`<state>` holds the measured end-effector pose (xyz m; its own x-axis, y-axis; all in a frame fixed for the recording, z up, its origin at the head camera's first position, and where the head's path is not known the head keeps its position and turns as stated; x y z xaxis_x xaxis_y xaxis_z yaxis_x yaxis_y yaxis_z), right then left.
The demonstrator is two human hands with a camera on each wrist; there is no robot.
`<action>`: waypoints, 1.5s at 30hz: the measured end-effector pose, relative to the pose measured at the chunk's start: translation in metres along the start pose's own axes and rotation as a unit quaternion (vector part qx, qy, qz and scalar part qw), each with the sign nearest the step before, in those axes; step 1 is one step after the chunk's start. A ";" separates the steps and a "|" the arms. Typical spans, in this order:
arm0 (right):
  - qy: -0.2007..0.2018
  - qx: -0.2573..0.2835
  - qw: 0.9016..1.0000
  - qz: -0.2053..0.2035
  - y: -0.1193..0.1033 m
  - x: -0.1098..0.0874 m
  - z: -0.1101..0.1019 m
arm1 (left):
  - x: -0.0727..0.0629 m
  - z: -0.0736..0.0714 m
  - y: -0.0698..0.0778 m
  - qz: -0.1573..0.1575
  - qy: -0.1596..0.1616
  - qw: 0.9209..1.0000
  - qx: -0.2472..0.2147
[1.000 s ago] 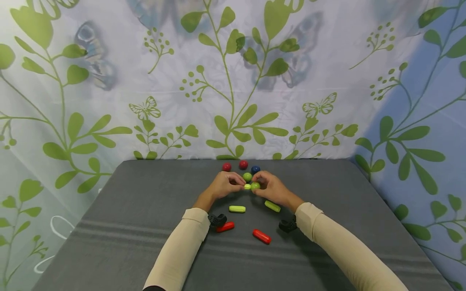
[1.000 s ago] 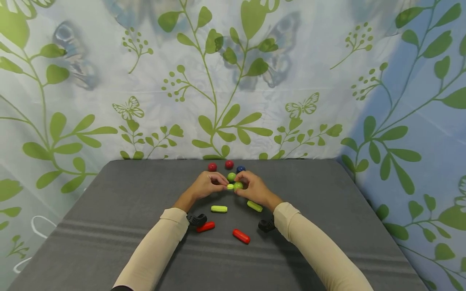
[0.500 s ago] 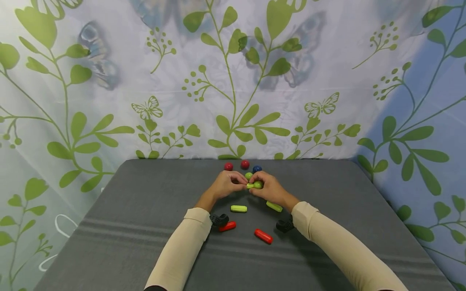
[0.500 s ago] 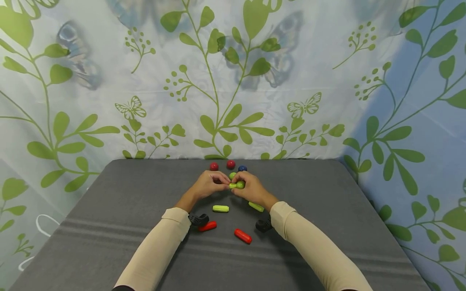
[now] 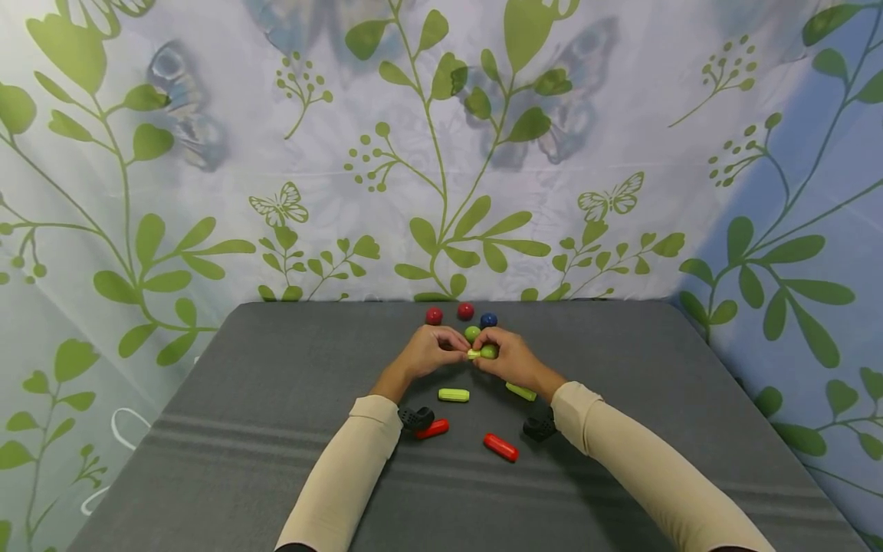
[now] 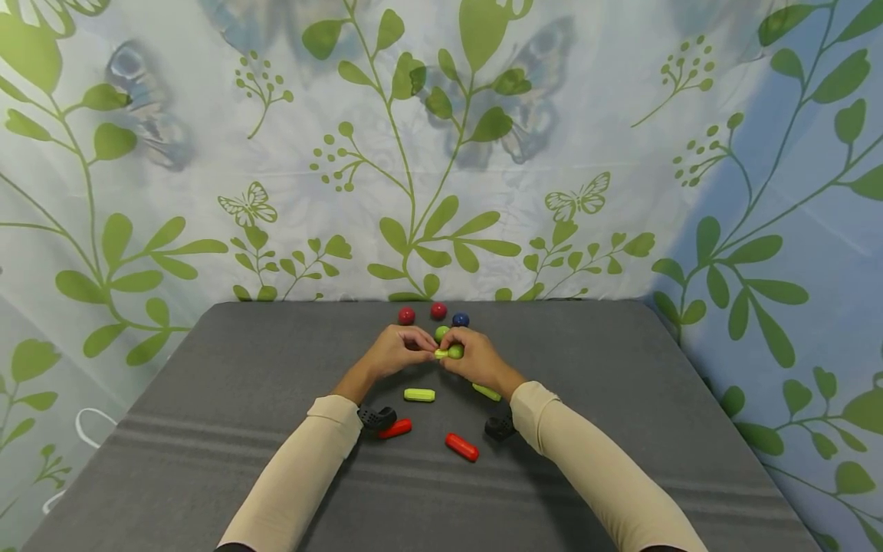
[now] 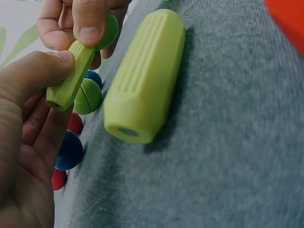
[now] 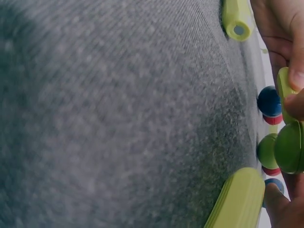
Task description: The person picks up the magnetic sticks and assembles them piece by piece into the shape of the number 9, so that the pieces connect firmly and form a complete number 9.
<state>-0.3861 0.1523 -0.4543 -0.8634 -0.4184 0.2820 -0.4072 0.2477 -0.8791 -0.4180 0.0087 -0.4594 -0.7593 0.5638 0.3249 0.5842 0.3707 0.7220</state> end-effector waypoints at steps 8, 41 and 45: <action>0.012 0.008 1.000 0.023 0.006 0.002 -0.009 | -0.001 -0.001 -0.004 0.006 0.002 1.000 0.010; -0.004 -0.022 0.998 0.054 0.007 0.002 -0.008 | -0.002 -0.006 -0.009 0.001 -0.003 1.000 0.030; -0.008 -0.020 0.998 0.052 0.007 0.004 -0.007 | -0.005 -0.020 -0.007 -0.004 0.006 1.000 0.029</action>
Point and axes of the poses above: each hand's wrist, its own x-axis towards the middle knuckle, its own z-axis out of the palm, y = z × x, the point moved 8 cm from there along x, towards the middle knuckle, and after that the axes turned 15 degrees about x, right-handed, at the moved point
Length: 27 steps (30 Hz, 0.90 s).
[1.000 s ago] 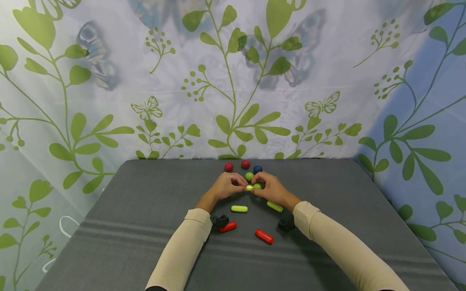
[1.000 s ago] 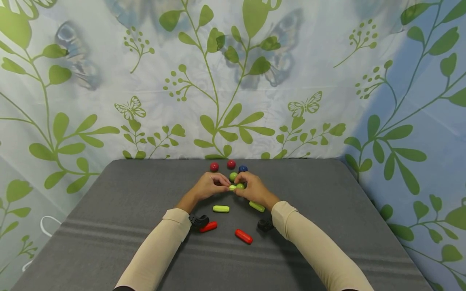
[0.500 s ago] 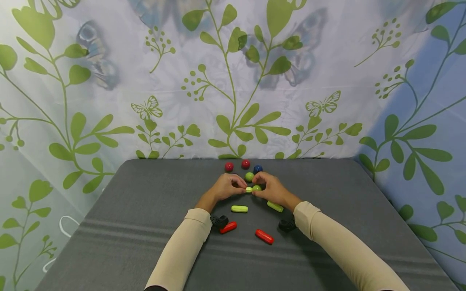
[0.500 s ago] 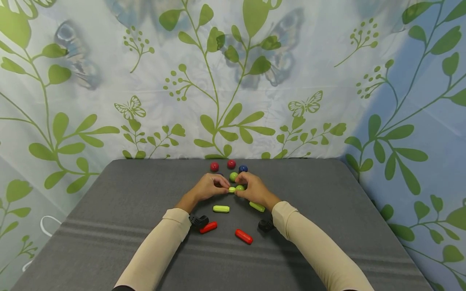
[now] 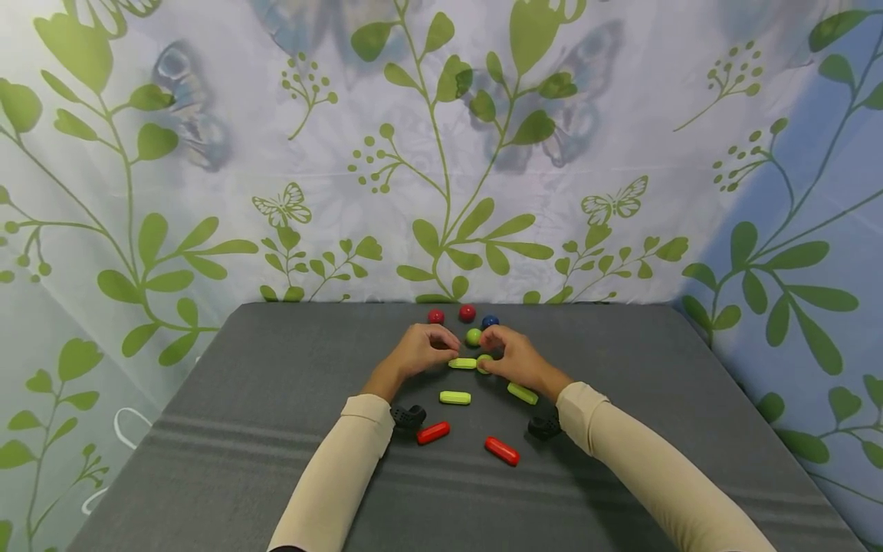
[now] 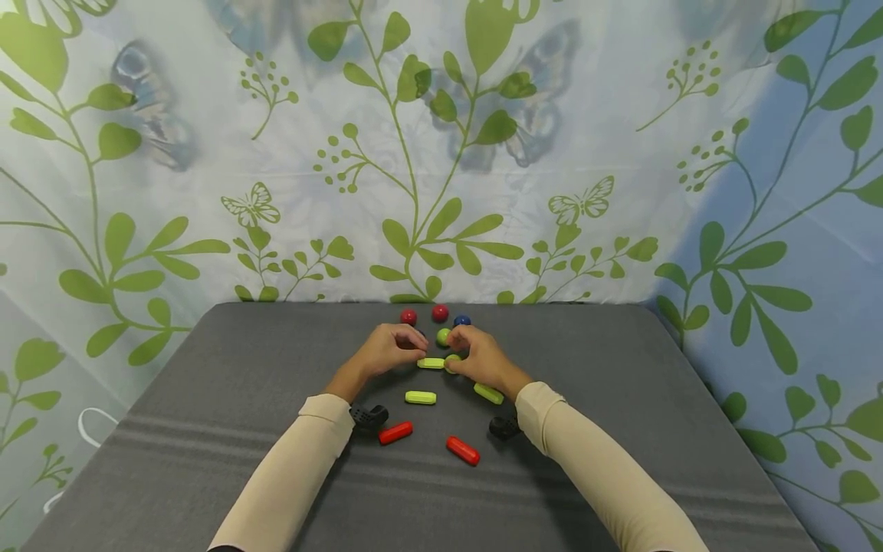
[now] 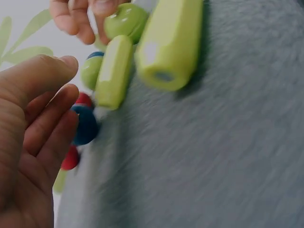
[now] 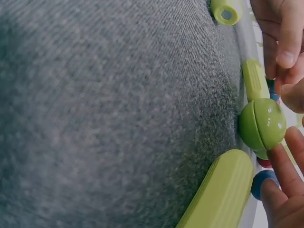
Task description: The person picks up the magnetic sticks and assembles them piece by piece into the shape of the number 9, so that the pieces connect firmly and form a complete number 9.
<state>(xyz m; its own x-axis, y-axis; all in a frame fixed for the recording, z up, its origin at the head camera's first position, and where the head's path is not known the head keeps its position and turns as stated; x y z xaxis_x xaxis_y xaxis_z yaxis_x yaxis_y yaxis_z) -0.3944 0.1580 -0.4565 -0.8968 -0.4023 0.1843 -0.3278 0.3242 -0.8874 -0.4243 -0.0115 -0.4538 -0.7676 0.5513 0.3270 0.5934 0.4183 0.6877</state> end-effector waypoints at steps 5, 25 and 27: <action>-0.005 0.010 1.000 -0.019 -0.006 0.003 0.004 | -0.004 -0.025 -0.003 -0.008 0.026 0.999 0.023; -0.026 0.000 0.997 -0.075 -0.006 0.009 0.023 | 0.003 -0.029 -0.015 -0.010 0.017 0.998 0.064; -0.026 -0.002 0.996 -0.082 -0.006 0.009 0.024 | 0.007 -0.025 -0.012 0.002 0.008 0.997 0.082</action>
Point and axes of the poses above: each hand's wrist, its own x-axis towards the middle knuckle, its own z-axis out of the palm, y = z × x, the point moved 8 cm from there along x, towards the middle knuckle, and after that the axes turned 15 degrees about x, right-handed, at the moved point
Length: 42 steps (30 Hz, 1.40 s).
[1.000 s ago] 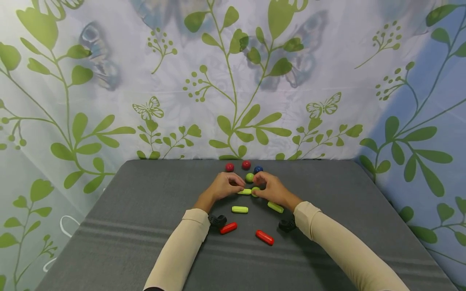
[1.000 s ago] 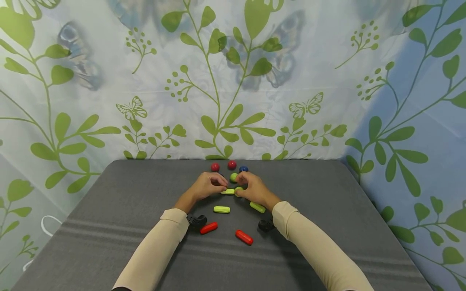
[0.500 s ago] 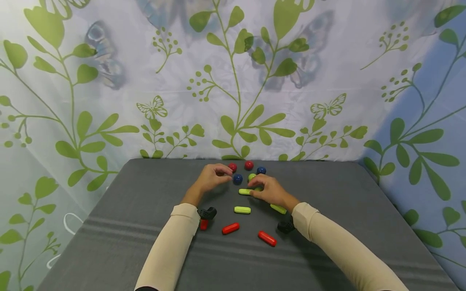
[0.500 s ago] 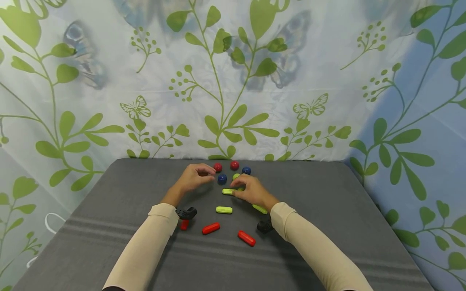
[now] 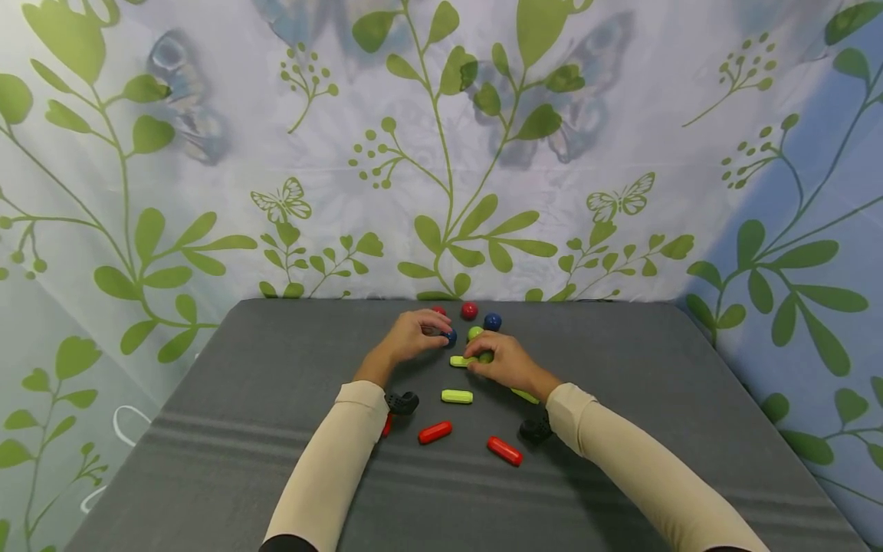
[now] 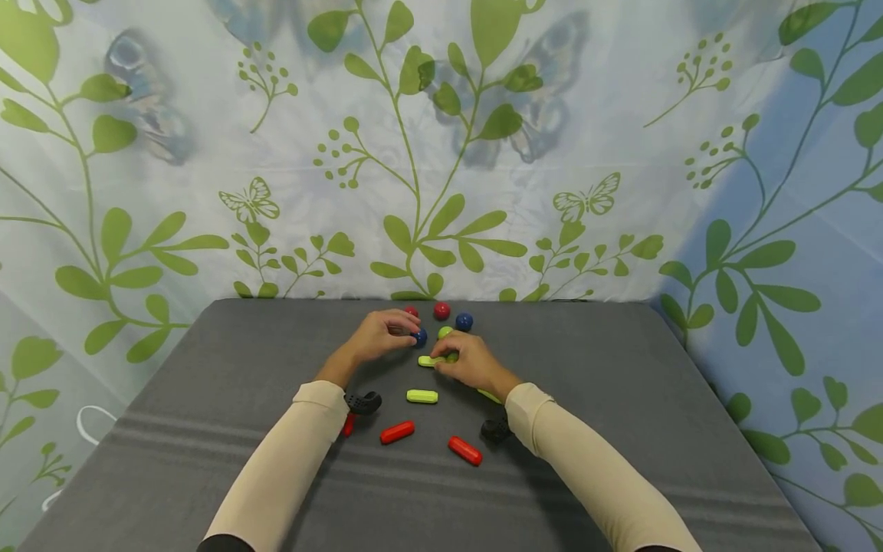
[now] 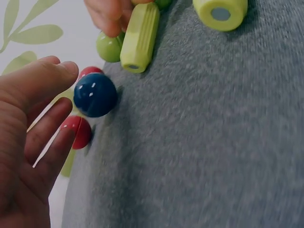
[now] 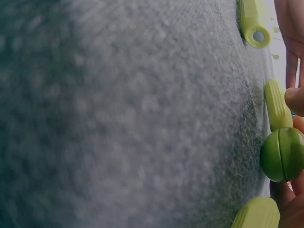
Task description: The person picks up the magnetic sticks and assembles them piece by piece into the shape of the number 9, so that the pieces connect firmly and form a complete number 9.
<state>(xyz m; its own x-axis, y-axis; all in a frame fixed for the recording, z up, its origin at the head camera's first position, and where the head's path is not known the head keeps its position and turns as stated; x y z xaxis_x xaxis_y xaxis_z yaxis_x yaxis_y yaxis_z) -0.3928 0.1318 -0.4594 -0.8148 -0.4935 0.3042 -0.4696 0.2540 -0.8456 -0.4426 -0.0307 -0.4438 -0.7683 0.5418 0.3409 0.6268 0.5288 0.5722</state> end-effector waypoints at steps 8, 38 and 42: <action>-0.002 -0.002 1.000 0.000 0.002 -0.001 0.004 | 0.008 0.012 0.002 0.008 -0.032 0.997 0.075; 0.013 -0.031 0.999 0.017 0.004 0.000 0.004 | -0.028 -0.010 0.002 -0.024 0.029 0.998 -0.048; 0.024 -0.015 0.999 0.033 0.005 0.000 0.000 | -0.032 -0.011 0.000 -0.025 0.033 0.998 -0.048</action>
Point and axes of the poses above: each hand's wrist, its own x-axis towards the middle knuckle, its own z-axis out of the palm, y = z × x, the point moved 8 cm from there along x, towards the middle knuckle, and after that the axes turned 15 degrees about x, right-handed, at the moved point
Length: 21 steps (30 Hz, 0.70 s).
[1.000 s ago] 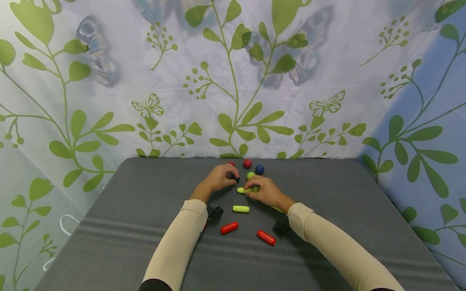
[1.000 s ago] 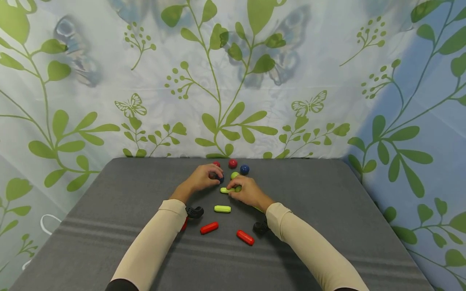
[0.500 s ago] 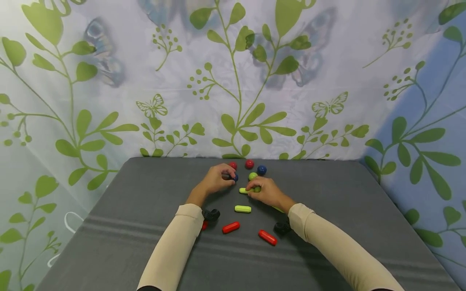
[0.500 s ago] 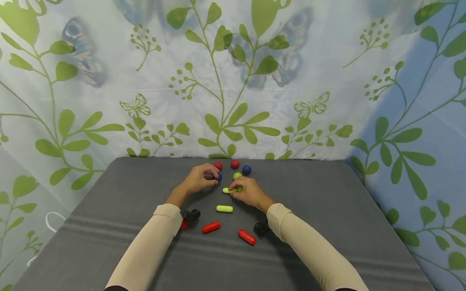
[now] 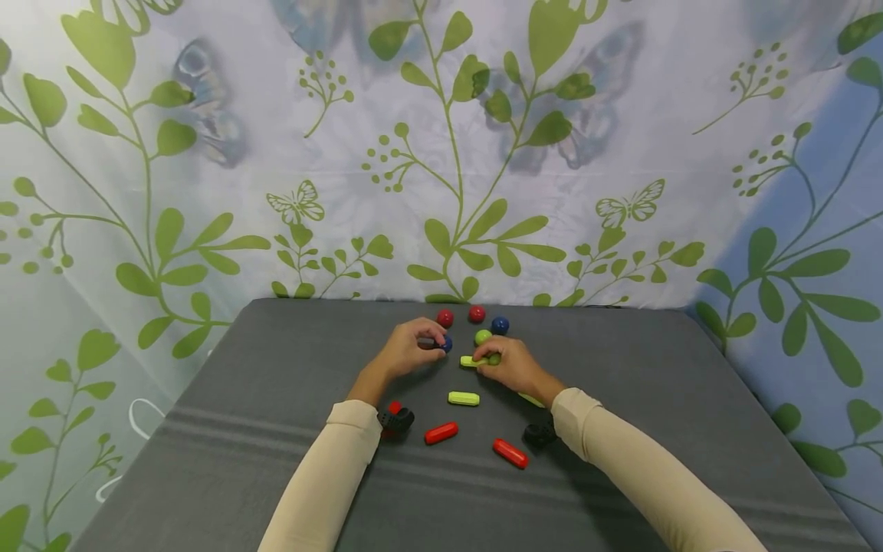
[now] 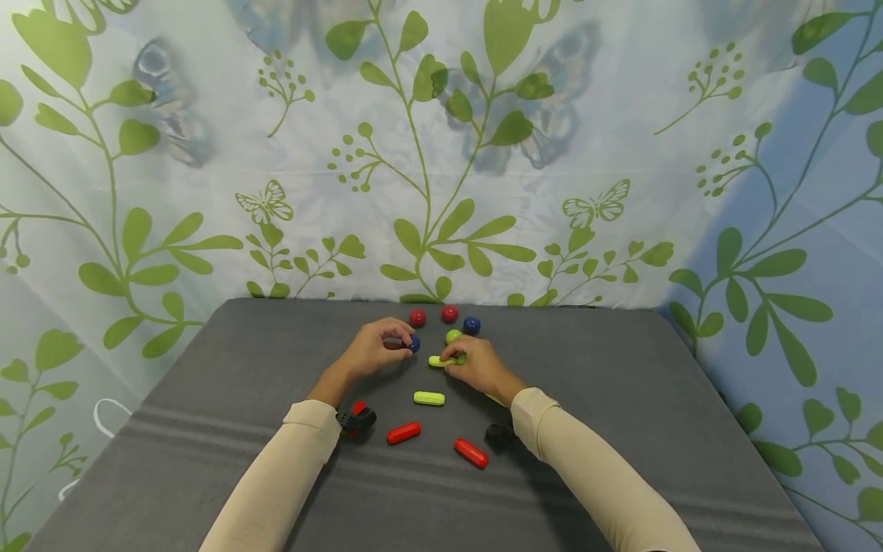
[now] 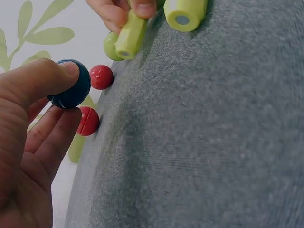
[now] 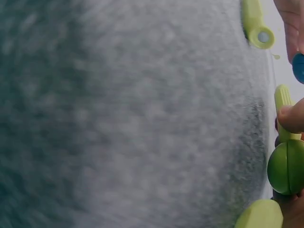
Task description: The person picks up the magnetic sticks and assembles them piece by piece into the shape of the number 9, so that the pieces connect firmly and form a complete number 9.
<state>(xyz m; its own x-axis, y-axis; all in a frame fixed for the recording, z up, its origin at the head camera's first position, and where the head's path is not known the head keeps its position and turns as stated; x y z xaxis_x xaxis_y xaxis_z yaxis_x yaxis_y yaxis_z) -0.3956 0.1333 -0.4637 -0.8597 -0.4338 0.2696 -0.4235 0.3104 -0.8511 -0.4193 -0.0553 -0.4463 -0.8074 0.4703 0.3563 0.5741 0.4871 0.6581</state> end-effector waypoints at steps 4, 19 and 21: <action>0.012 0.006 1.000 0.002 -0.001 0.000 -0.005 | -0.002 0.003 0.001 0.008 0.003 1.000 -0.012; 0.018 0.011 1.000 0.009 -0.006 -0.001 -0.011 | -0.003 0.021 0.006 0.019 -0.010 1.000 -0.007; 0.018 0.012 1.000 0.009 -0.006 -0.001 -0.011 | -0.003 0.023 0.005 0.014 -0.015 1.000 -0.009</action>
<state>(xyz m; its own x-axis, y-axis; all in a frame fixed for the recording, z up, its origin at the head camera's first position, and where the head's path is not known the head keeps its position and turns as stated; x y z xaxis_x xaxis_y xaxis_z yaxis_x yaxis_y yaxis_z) -0.3954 0.1417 -0.4538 -0.8768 -0.3978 0.2703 -0.4018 0.2970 -0.8662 -0.4109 -0.0374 -0.4595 -0.7870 0.5047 0.3548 0.5930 0.4604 0.6606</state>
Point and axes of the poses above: each hand's wrist, its own x-axis towards the middle knuckle, its own z-axis out of the palm, y = z × x, the point moved 8 cm from there along x, towards the middle knuckle, and after that the axes turned 15 degrees about x, right-handed, at the moved point
